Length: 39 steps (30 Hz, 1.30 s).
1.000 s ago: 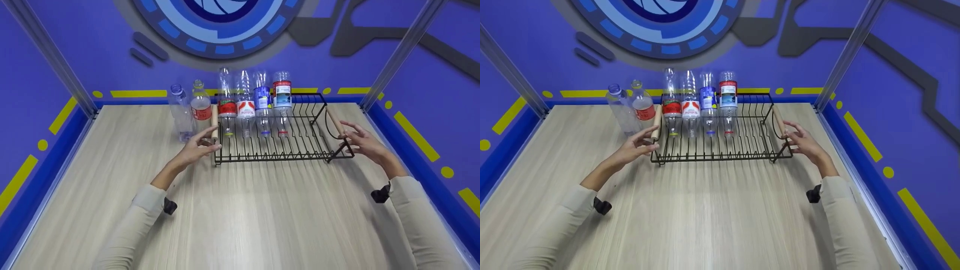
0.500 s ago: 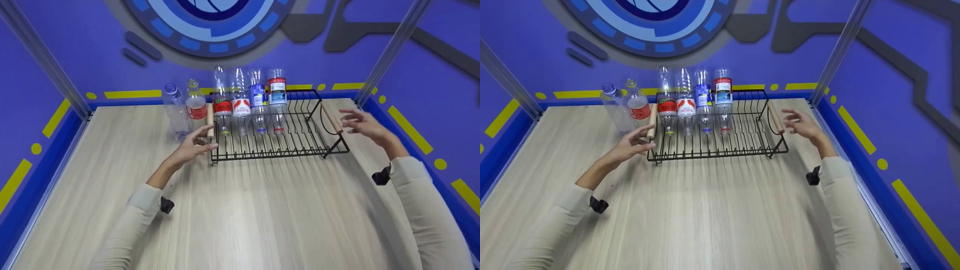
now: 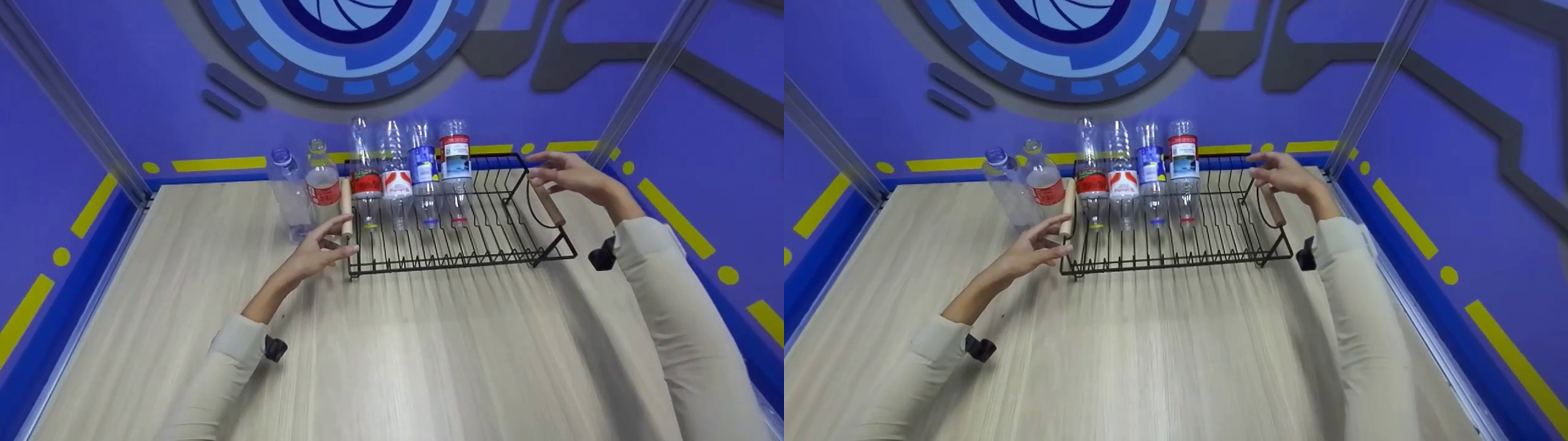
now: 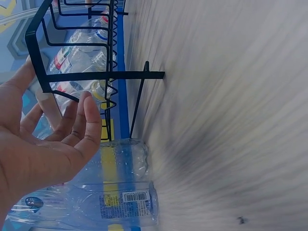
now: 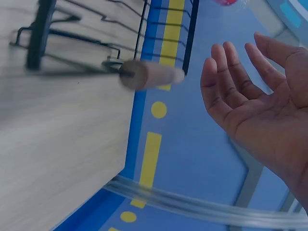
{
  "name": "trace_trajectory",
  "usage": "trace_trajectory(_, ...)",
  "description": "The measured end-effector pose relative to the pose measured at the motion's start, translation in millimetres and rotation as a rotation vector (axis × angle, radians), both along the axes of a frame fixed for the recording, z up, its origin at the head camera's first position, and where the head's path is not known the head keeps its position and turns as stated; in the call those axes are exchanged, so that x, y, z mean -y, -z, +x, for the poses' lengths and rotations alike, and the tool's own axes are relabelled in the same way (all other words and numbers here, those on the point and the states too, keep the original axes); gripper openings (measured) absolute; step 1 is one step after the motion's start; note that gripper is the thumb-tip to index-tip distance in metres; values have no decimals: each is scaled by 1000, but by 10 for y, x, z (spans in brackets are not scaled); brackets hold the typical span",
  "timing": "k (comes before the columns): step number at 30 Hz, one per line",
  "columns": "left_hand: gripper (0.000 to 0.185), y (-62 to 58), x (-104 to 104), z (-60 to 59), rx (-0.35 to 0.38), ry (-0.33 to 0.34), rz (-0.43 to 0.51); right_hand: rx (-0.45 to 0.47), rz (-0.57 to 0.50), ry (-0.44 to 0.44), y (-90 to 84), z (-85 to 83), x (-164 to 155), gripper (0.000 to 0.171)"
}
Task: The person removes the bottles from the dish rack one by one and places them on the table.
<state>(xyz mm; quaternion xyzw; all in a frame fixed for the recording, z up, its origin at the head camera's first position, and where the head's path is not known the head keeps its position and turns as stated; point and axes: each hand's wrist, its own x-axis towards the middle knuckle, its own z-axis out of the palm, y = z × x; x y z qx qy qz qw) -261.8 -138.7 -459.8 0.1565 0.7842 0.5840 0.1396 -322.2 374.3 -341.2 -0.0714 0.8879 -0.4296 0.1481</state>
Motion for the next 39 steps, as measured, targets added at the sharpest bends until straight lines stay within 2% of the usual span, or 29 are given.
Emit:
trace_trajectory(7,71,38,1,-10,11,0,31,-1,18,-63,11,-213,473,50)
trace_trajectory(13,70,57,2,-5,9,-13,29,53,36,-93,157,-341,770,57)
trace_trajectory(22,71,58,-11,11,31,-4,43,173,83,-127,309,-392,954,75)
trace_trajectory(39,72,71,-16,3,56,5,51,354,182,-89,336,-500,1207,113)
